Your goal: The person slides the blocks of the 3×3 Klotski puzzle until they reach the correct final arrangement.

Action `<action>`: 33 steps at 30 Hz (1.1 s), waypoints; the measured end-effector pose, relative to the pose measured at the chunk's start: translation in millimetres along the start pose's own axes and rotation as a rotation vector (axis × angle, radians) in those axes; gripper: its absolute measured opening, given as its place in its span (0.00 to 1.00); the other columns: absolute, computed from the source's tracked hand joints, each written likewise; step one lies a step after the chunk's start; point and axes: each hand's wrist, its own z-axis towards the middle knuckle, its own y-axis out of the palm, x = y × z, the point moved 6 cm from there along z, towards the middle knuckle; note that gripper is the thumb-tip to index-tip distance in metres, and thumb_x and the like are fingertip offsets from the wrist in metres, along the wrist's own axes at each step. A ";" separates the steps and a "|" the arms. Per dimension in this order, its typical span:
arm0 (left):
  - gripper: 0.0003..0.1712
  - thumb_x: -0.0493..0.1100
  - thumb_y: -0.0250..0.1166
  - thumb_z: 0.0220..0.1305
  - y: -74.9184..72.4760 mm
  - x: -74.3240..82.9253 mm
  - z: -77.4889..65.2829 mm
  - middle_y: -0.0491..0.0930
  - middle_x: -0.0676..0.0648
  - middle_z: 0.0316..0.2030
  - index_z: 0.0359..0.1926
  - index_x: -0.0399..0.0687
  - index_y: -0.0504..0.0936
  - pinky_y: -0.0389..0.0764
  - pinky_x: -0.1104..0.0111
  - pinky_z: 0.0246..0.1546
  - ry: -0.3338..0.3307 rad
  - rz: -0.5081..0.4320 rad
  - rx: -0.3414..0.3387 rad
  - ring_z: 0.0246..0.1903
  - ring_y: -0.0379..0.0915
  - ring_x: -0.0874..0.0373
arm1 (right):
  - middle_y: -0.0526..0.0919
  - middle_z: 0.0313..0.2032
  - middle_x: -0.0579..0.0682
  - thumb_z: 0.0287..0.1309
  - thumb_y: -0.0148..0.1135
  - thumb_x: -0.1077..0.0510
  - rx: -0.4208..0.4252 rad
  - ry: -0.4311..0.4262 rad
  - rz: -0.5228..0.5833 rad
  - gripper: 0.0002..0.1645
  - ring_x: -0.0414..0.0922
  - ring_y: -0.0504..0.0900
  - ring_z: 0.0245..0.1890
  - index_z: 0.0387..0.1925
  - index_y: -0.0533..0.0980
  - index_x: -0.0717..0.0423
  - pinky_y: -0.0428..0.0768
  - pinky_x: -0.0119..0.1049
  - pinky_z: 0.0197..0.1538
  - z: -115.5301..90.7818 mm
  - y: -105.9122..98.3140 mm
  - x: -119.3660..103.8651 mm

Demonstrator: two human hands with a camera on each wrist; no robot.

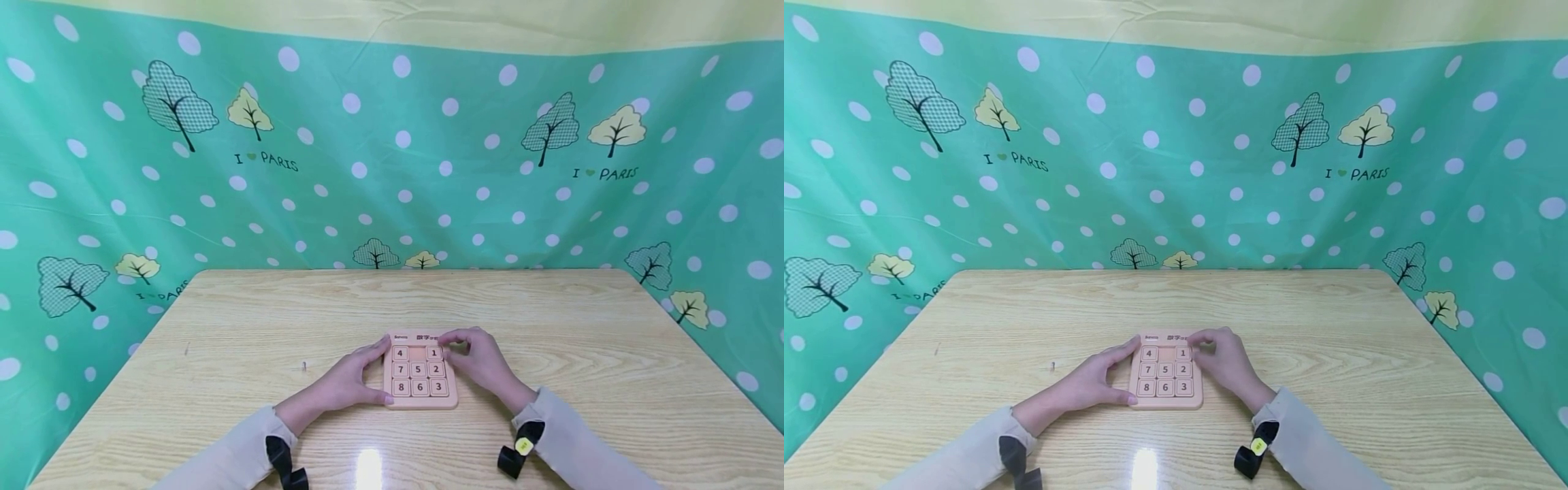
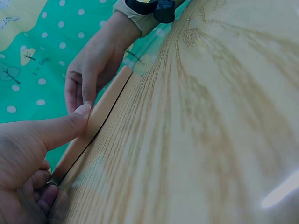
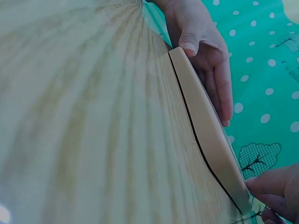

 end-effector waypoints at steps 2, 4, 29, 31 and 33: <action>0.58 0.52 0.76 0.42 -0.2 0.2 -0.2 0.51 0.49 0.72 0.71 0.44 0.55 0.49 0.52 0.70 -0.002 0.000 0.000 0.70 0.46 0.47 | 0.84 0.38 0.45 0.46 0.69 0.66 0.000 0.009 -0.003 0.14 0.43 0.74 0.37 0.37 0.84 0.51 0.73 0.37 0.41 -0.3 -0.1 -0.2; 0.58 0.52 0.76 0.42 -0.2 0.5 -0.3 0.51 0.49 0.72 0.71 0.44 0.55 0.49 0.52 0.70 -0.002 0.002 -0.001 0.70 0.46 0.47 | 0.84 0.38 0.45 0.46 0.69 0.66 0.000 0.014 -0.005 0.13 0.42 0.73 0.36 0.36 0.84 0.51 0.72 0.35 0.40 -1.0 -0.7 -0.5; 0.58 0.53 0.76 0.43 -0.2 -0.5 0.0 0.52 0.48 0.71 0.71 0.45 0.55 0.49 0.52 0.70 -0.001 0.010 0.000 0.70 0.46 0.47 | 0.85 0.36 0.44 0.46 0.66 0.70 -0.005 -0.008 0.046 0.13 0.41 0.71 0.33 0.35 0.84 0.53 0.71 0.30 0.36 -0.3 11.7 -6.7; 0.58 0.53 0.76 0.43 -0.1 -0.9 0.2 0.52 0.48 0.71 0.71 0.45 0.55 0.49 0.52 0.70 -0.001 0.012 0.000 0.70 0.46 0.47 | 0.85 0.35 0.44 0.46 0.66 0.69 -0.010 -0.012 0.053 0.13 0.41 0.71 0.32 0.35 0.84 0.53 0.70 0.30 0.36 0.2 14.0 -7.9; 0.58 0.53 0.76 0.43 -0.2 -1.0 0.1 0.52 0.48 0.71 0.71 0.45 0.55 0.49 0.52 0.70 0.000 0.012 0.000 0.70 0.46 0.47 | 0.85 0.35 0.44 0.46 0.67 0.69 -0.011 -0.017 0.054 0.13 0.41 0.71 0.32 0.34 0.84 0.52 0.70 0.30 0.35 0.6 15.9 -9.4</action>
